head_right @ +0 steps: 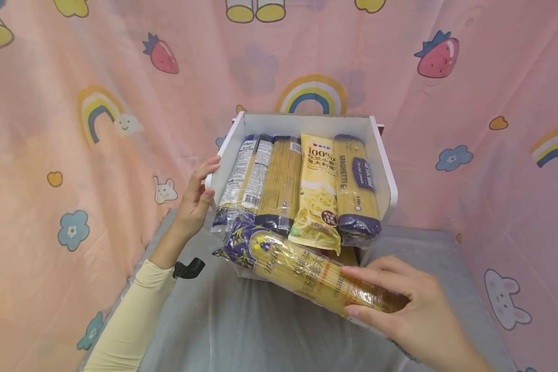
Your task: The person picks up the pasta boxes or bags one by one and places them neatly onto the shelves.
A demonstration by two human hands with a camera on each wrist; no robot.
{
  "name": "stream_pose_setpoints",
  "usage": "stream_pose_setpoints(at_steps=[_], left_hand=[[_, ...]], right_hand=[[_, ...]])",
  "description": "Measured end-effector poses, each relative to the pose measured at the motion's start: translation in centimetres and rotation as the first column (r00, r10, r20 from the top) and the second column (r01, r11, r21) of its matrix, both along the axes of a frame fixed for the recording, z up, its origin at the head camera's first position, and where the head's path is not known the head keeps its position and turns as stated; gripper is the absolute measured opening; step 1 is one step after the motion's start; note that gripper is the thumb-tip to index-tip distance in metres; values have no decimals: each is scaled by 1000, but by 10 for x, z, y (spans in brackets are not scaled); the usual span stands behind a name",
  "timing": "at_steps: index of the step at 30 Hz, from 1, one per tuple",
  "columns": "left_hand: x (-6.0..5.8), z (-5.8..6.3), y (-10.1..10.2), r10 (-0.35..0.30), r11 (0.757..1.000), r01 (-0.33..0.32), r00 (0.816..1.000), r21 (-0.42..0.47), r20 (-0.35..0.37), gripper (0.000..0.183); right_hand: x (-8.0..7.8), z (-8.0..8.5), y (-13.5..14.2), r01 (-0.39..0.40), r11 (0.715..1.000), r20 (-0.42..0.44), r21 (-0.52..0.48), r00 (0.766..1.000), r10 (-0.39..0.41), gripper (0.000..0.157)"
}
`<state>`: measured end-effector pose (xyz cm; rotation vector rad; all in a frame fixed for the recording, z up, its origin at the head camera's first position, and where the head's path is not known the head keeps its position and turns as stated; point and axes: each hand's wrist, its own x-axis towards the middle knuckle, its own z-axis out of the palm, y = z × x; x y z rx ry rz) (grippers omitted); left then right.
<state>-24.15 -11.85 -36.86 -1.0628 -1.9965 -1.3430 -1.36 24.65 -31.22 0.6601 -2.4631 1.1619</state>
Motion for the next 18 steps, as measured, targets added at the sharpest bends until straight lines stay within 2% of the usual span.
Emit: stream_pose_setpoints(at_steps=[6, 10, 14, 18], left_hand=[[0, 1, 1, 0, 1000, 0, 1000, -4, 0, 64], [0, 0, 1, 0, 1000, 0, 1000, -5, 5, 64], [0, 0, 0, -1, 1000, 1, 1000, -1, 10, 65], [0, -1, 0, -7, 1000, 7, 1000, 9, 7, 67]], right_hand=[[-4, -26, 4, -101, 994, -65, -28, 993, 99, 63], [-4, -41, 4, -105, 994, -36, -37, 994, 103, 61], [-3, -57, 2, -50, 998, 36, -28, 998, 51, 58], [-2, -78, -2, 66, 998, 117, -17, 991, -64, 55]])
